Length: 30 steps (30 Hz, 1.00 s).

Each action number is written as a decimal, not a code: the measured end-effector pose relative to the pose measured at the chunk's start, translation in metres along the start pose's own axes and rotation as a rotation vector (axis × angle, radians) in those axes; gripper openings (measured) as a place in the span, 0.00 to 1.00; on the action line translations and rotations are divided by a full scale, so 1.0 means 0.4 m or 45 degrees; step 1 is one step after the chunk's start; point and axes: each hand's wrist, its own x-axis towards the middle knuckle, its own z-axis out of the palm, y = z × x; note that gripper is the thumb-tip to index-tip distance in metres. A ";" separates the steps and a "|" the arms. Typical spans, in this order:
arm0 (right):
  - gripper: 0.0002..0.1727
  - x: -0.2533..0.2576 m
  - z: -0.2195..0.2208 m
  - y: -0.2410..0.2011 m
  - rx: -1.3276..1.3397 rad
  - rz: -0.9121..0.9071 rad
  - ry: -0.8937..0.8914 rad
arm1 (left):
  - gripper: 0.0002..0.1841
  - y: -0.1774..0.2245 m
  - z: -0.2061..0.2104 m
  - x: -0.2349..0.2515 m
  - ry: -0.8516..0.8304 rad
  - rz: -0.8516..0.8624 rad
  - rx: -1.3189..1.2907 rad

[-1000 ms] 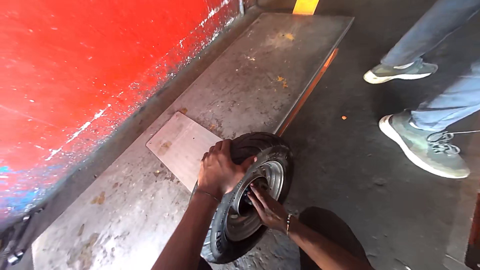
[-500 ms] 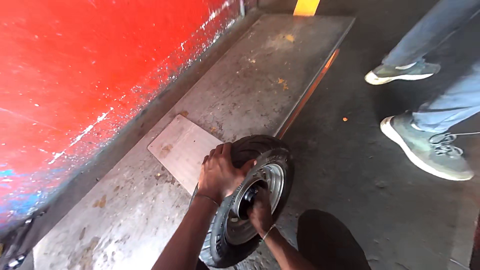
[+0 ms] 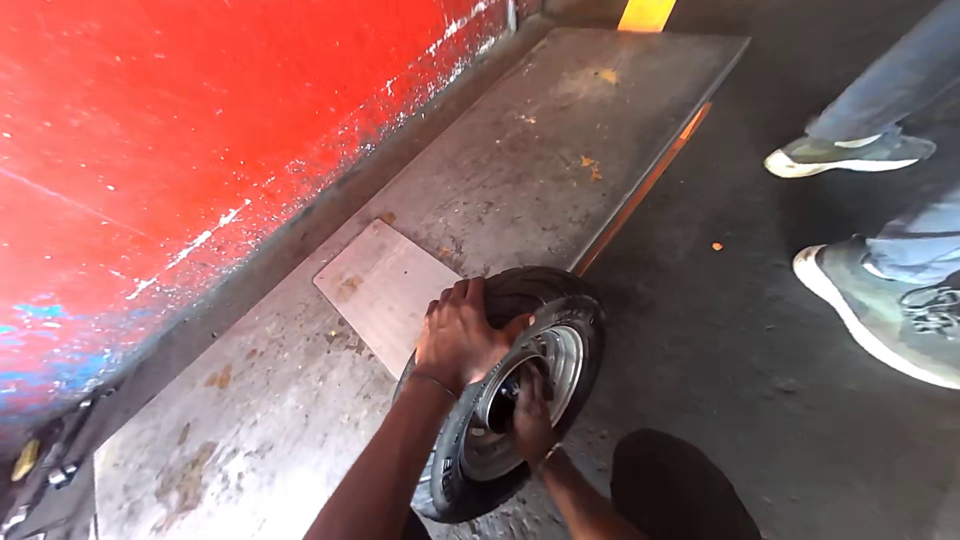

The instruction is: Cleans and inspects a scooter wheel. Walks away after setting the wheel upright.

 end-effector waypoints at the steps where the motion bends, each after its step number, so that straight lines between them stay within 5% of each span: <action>1: 0.37 -0.003 0.013 -0.025 0.049 0.146 0.054 | 0.40 0.002 -0.001 0.002 0.003 -0.002 0.000; 4: 0.37 0.000 0.000 -0.068 0.139 0.404 0.033 | 0.40 0.010 -0.008 0.004 -0.022 -0.026 0.016; 6: 0.34 0.021 -0.053 -0.085 0.198 0.621 -0.186 | 0.41 0.017 -0.014 0.008 -0.047 -0.050 0.014; 10: 0.20 0.078 -0.155 -0.048 0.849 1.339 -0.577 | 0.42 0.021 -0.022 0.005 -0.115 -0.094 0.013; 13: 0.24 0.081 -0.193 0.001 0.991 1.466 -0.560 | 0.43 0.021 -0.024 0.012 -0.150 -0.108 0.006; 16: 0.34 0.056 -0.194 0.003 0.714 1.230 -0.574 | 0.43 0.022 -0.025 0.009 -0.152 -0.121 0.005; 21: 0.25 0.080 -0.194 -0.015 0.038 0.620 -0.634 | 0.43 0.019 -0.026 0.009 -0.150 -0.110 0.001; 26: 0.22 0.050 -0.125 -0.011 0.056 0.072 -0.022 | 0.43 0.015 -0.021 0.010 -0.138 -0.088 -0.008; 28: 0.29 0.012 -0.108 0.001 0.041 -0.099 -0.075 | 0.43 0.014 -0.019 0.011 -0.123 -0.083 -0.008; 30: 0.45 -0.024 -0.115 -0.009 -0.017 -0.132 -0.368 | 0.43 0.012 -0.017 0.009 -0.113 -0.081 -0.009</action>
